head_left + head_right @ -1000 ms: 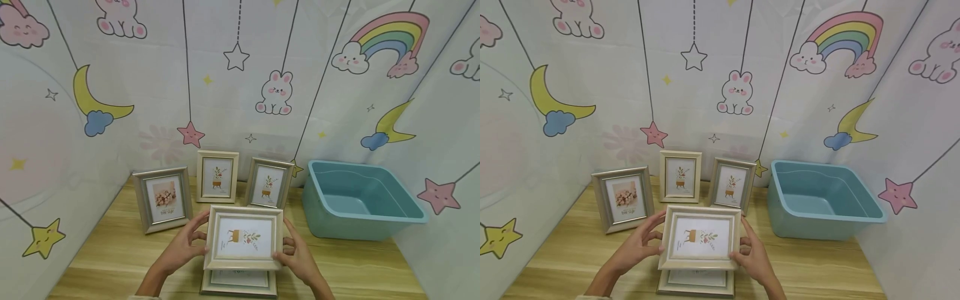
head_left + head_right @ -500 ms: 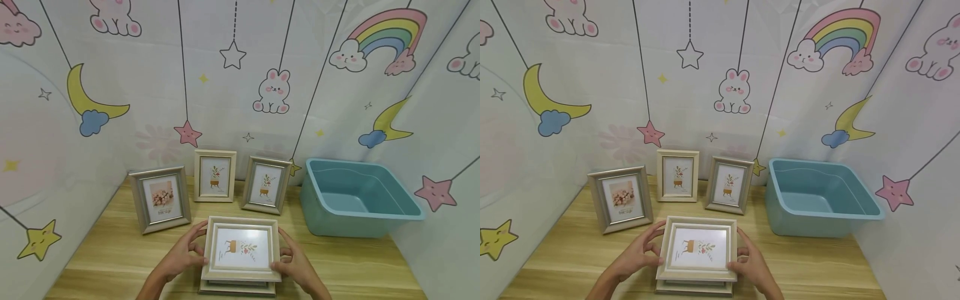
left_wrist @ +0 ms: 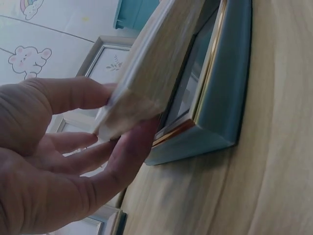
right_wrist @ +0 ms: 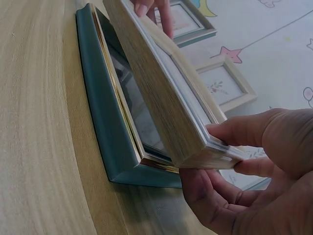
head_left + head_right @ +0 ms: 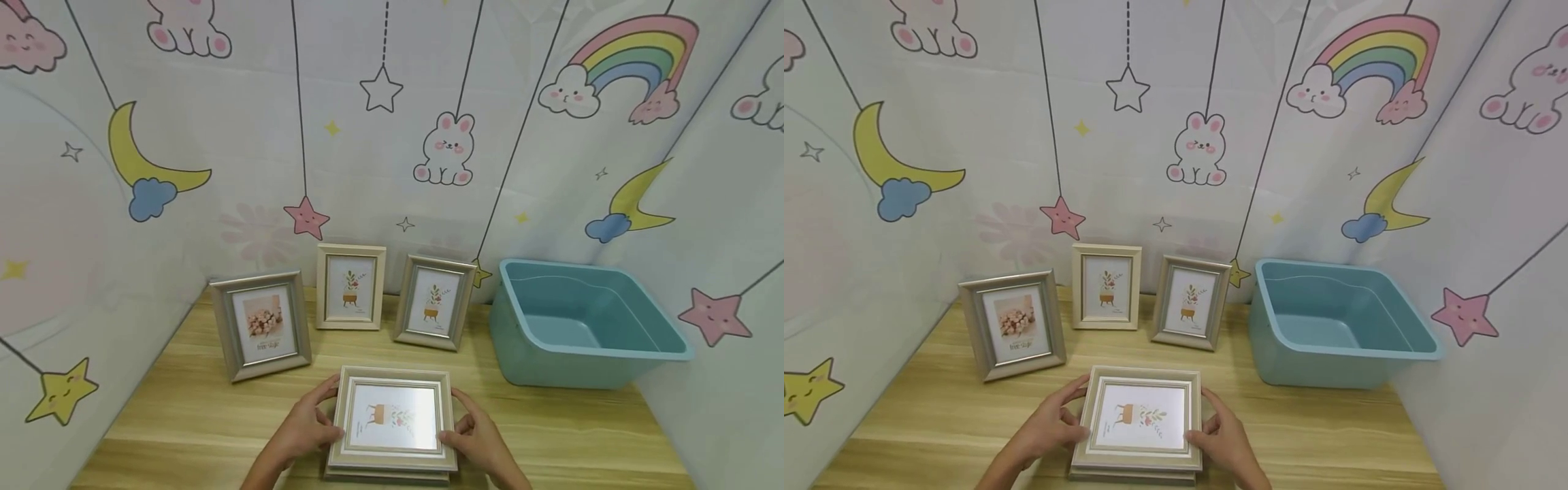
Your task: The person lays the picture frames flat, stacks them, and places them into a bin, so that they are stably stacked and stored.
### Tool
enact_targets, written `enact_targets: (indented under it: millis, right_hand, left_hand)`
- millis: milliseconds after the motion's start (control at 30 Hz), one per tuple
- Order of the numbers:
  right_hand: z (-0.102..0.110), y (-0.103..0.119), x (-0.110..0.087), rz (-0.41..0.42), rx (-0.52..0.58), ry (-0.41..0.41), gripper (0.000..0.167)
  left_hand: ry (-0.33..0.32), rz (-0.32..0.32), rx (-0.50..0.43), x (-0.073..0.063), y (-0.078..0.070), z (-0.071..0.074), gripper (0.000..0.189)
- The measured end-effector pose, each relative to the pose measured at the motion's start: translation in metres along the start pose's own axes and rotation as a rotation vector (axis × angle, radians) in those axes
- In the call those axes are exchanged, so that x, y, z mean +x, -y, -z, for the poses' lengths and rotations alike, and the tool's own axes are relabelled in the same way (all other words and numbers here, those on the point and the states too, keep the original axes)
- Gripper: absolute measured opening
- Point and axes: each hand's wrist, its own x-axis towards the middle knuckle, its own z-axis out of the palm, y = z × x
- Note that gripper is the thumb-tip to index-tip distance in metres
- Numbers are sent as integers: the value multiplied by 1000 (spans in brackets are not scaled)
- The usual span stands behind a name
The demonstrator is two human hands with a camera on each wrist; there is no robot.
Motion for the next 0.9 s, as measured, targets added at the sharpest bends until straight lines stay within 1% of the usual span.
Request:
enact_targets:
  millis: [100, 167, 367, 533, 633, 733, 900]
  right_hand:
    - [-2, 1, 0, -10, -3, -9, 84]
    - [-3, 1, 0, -15, -14, -10, 84]
    - [-4, 1, -1, -36, -9, 9, 83]
    - [-5, 0, -3, -48, 10, 20, 84]
    - [-5, 0, -4, -44, 8, 27, 84]
    - [-5, -1, -3, -35, -6, 34, 83]
    - [-6, -1, -3, -13, -36, 41, 81]
  left_hand:
    - [-50, -4, 78, -1, -2, -4, 91]
    - [-76, -6, 113, -2, -3, -5, 89]
    - [-131, -12, 211, -4, -8, -10, 86]
    - [-187, 20, 341, -4, -11, -13, 86]
    - [-196, 29, 366, -5, -12, -15, 86]
    - [-202, 25, 385, -5, -12, -15, 85]
    - [-209, 28, 419, -4, -11, -14, 82]
